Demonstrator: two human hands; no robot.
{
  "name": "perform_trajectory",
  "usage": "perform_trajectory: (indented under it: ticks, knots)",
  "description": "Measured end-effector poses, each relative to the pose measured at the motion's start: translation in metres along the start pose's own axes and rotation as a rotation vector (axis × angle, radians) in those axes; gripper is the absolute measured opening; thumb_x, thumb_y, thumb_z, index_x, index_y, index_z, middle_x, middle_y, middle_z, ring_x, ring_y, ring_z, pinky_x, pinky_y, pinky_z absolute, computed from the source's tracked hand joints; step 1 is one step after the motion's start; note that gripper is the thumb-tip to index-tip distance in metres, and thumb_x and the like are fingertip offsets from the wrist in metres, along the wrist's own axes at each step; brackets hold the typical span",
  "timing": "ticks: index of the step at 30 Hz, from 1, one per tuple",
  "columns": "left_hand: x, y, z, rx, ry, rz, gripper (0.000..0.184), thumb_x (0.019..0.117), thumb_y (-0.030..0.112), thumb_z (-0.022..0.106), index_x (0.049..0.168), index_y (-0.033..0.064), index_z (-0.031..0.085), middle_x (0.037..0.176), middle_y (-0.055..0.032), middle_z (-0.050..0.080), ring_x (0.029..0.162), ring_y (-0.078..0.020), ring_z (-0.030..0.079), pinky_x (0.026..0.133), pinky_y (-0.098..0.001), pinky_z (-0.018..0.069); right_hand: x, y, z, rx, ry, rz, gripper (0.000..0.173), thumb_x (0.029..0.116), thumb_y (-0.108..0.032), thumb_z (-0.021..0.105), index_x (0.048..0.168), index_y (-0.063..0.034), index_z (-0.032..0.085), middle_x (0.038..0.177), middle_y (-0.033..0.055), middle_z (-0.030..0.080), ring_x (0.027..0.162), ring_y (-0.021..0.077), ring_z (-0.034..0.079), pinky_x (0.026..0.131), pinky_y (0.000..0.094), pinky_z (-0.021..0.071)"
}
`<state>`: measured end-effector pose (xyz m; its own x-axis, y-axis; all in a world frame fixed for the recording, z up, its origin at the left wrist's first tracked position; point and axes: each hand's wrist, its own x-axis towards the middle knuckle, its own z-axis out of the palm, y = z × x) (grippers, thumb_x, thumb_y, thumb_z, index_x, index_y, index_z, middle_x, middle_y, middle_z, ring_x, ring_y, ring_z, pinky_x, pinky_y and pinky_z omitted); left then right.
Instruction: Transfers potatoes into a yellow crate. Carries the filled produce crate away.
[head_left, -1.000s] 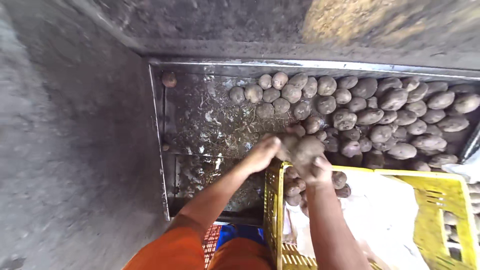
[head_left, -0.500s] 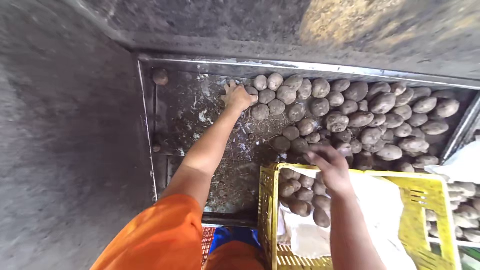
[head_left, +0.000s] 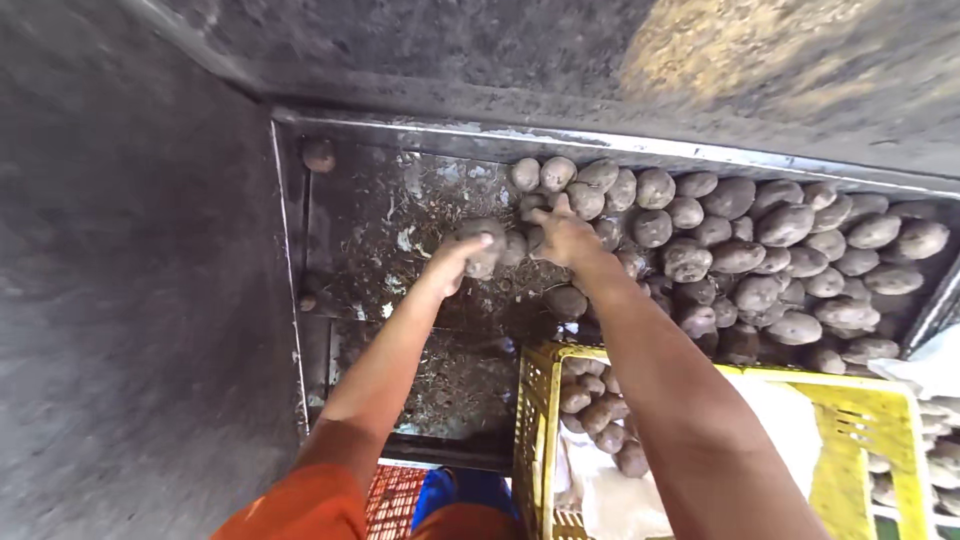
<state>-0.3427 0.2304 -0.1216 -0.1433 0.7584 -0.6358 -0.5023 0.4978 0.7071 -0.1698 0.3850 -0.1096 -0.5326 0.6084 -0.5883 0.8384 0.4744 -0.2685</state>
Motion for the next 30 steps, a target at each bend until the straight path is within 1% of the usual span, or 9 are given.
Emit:
perform_trajectory:
  ticks: [3,5,8,12,16,21,25,28,30]
  knots:
    - [0.002,0.007,0.024,0.368,-0.075,-0.052,0.059,0.0877,0.024,0.080,0.140,0.0115,0.056,0.118,-0.0144,0.068,0.093,-0.0232,0.068,0.077,-0.0408,0.0601,-0.005,0.004,0.011,0.066,-0.038,0.068,0.117,0.0684,-0.015,0.091,0.162,-0.0399,0.026,0.161,0.0299,0.022,0.120,0.0558,0.056,0.081,0.0716,0.0548]
    - [0.002,0.013,0.036,0.682,-0.140,-0.067,0.066,0.0816,0.034,0.084,0.139,0.0143,0.059,0.130,-0.0135,0.065,0.102,-0.0241,0.068,0.082,-0.0453,0.0590,-0.004,0.002,0.020,0.087,0.008,0.091,0.109,0.0694,-0.012,0.090,0.158,-0.0381,0.033,0.169,0.0227,0.012,0.126,0.0562,0.053,0.080,0.0720,0.0549]
    - [0.002,0.017,0.050,1.226,-0.219,-0.112,0.073,0.0765,0.053,0.080,0.142,0.0284,0.060,0.153,-0.0091,0.050,0.136,-0.0291,0.052,0.108,-0.0609,0.0446,0.000,-0.007,0.016,0.083,0.059,0.095,0.081,0.0778,-0.019,0.083,0.150,-0.0249,0.047,0.168,0.0189,0.023,0.110,0.0505,0.065,0.076,0.0686,0.0568]
    - [0.005,0.015,0.048,1.506,-0.262,-0.079,0.071,0.0766,0.058,0.077,0.141,0.0353,0.059,0.152,-0.0069,0.053,0.134,-0.0335,0.054,0.105,-0.0671,0.0436,-0.003,-0.018,0.004,-0.006,0.022,0.118,0.086,0.0757,-0.038,0.082,0.152,-0.0279,0.043,0.156,0.0188,0.044,0.095,0.0442,0.069,0.070,0.0661,0.0564]
    - [-0.001,0.023,0.062,1.738,-0.270,0.044,0.061,0.0776,0.053,0.074,0.135,0.0329,0.065,0.158,-0.0110,0.042,0.118,-0.0390,0.062,0.089,-0.0675,0.0514,-0.005,-0.019,0.010,0.006,-0.055,0.156,0.091,0.0810,-0.032,0.076,0.160,-0.0413,0.032,0.157,0.0263,0.035,0.097,0.0451,0.067,0.072,0.0656,0.0561]
    - [0.001,0.020,0.071,1.779,-0.325,-0.109,0.071,0.0749,0.056,0.078,0.140,0.0316,0.062,0.167,-0.0119,0.028,0.125,-0.0424,0.058,0.096,-0.0694,0.0473,-0.001,0.001,0.017,0.204,-0.047,0.199,0.088,0.0826,-0.032,0.077,0.159,-0.0317,0.033,0.150,0.0295,0.042,0.099,0.0462,0.068,0.076,0.0669,0.0561]
    - [-0.027,0.008,0.079,1.874,-0.271,-0.013,0.062,0.0790,0.048,0.076,0.136,0.0256,0.065,0.164,-0.0165,0.030,0.124,-0.0477,0.057,0.085,-0.0695,0.0524,-0.017,0.024,0.019,0.650,0.050,0.203,0.086,0.0821,-0.025,0.081,0.155,-0.0352,0.036,0.148,0.0217,0.050,0.104,0.0408,0.068,0.078,0.0625,0.0573]
    - [-0.035,-0.005,0.074,1.859,-0.283,-0.042,0.065,0.0794,0.049,0.077,0.138,0.0252,0.063,0.168,-0.0174,0.022,0.133,-0.0499,0.049,0.089,-0.0711,0.0500,-0.054,0.035,0.016,1.351,0.087,0.071,0.080,0.0863,-0.013,0.073,0.153,-0.0356,0.037,0.126,0.0169,0.063,0.081,0.0294,0.068,0.059,0.0448,0.0585]
    - [-0.026,-0.006,0.064,1.766,-0.281,-0.098,0.072,0.0738,0.054,0.080,0.140,0.0311,0.062,0.169,-0.0148,0.022,0.129,-0.0476,0.054,0.094,-0.0723,0.0477,-0.079,0.038,0.019,1.779,0.056,-0.057,0.076,0.0847,-0.017,0.064,0.153,-0.0380,0.038,0.122,0.0105,0.064,0.090,0.0239,0.066,0.070,0.0432,0.0579]
